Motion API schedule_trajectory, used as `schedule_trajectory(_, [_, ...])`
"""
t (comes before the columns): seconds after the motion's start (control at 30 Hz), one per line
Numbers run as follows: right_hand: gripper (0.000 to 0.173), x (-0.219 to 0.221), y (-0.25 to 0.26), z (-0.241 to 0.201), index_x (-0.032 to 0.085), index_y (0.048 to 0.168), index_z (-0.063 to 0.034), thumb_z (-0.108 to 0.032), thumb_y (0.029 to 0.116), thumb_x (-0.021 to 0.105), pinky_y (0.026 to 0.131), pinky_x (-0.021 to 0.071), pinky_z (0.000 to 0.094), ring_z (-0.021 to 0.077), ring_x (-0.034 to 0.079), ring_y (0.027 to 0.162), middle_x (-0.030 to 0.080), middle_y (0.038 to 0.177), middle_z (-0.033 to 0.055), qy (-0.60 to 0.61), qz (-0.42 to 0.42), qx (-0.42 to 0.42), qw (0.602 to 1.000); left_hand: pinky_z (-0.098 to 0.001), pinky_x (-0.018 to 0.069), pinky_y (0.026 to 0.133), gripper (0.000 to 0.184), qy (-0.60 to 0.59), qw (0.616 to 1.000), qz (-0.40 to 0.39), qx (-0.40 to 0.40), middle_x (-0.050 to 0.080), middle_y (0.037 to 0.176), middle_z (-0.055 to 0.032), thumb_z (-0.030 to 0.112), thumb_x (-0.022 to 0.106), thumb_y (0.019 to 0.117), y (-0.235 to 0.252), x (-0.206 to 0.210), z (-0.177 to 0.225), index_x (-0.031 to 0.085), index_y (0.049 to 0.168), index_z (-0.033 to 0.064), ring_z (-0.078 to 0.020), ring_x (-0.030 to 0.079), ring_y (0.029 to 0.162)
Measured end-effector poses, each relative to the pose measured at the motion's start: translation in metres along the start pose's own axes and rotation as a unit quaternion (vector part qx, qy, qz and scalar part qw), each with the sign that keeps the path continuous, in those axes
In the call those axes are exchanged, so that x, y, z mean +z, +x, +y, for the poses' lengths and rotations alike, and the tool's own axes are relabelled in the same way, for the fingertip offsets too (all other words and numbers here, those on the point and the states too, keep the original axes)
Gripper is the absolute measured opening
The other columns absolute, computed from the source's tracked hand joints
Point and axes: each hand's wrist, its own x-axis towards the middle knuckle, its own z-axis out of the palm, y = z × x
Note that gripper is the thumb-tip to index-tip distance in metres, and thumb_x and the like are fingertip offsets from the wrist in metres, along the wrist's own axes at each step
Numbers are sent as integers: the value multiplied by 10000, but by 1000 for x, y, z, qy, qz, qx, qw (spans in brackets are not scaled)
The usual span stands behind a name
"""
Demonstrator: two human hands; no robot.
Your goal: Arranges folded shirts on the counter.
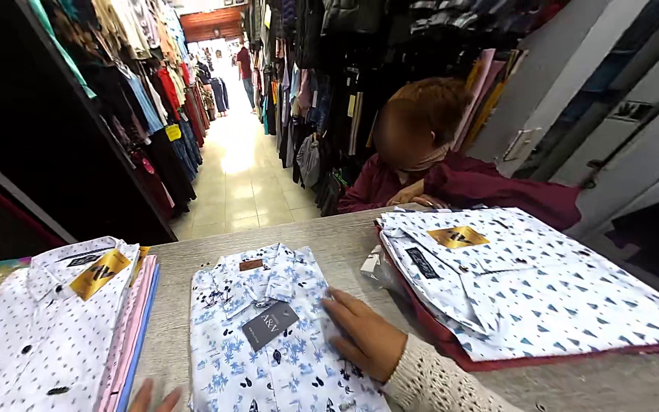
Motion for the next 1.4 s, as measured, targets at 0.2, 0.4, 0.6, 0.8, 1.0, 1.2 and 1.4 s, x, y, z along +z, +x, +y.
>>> schedule_trajectory(0.2, [600,9,-12,59,530,1405,99,-142,884,703,1107,399,632,539,458,1369,427,1504,363,-54,188,66,978,-704,326,1111,681,-7,997,-80,20,414,1470,-423,300,722,895,24,54,-16,531,1413,-98,-649,373,1359])
schedule_trajectory(0.4, [530,-10,-3,32,443,1462,122,-129,1008,554,1161,358,569,496,451,1394,447,1496,349,-62,101,128,985,-620,299,1170,745,45,983,-176,-7,270,1572,-395,347,647,955,85,67,1,396,1516,-75,-573,307,1444])
schedule_trajectory(0.6, [684,-26,85,4,182,1563,125,-145,1042,533,1215,276,505,433,365,1466,327,1579,333,42,41,206,977,-470,306,1202,809,-39,958,-190,-211,263,1601,-327,255,675,985,203,61,-6,225,1559,-94,-418,346,1473])
schedule_trajectory(0.8, [740,-18,158,4,294,1537,89,-138,953,687,1143,393,478,389,520,1345,504,1453,303,211,145,200,946,-466,424,1107,590,-179,940,-72,-280,569,1394,-263,132,689,972,252,69,-45,431,1472,-49,-343,571,1291])
schedule_trajectory(1.0, [369,-14,202,14,637,1273,53,-125,951,665,996,482,440,309,634,1105,653,1207,241,237,203,126,942,-363,531,925,435,-306,913,23,-268,651,1239,-216,3,679,946,274,72,-60,524,1348,-55,-213,669,1054])
schedule_trajectory(1.2, [168,-7,234,33,723,1070,57,-51,953,667,988,512,316,211,611,1198,637,1275,220,371,298,83,876,-346,551,889,372,-326,908,141,-222,699,1157,-200,-83,679,907,305,92,-83,611,1272,-59,-199,692,1006])
schedule_trajectory(1.4, [343,-9,240,45,652,1300,12,-119,983,656,858,534,388,186,672,871,726,993,145,274,217,101,931,-333,570,794,524,-361,892,60,-265,690,1110,-199,16,677,953,313,97,-96,436,1415,-38,-173,699,872])
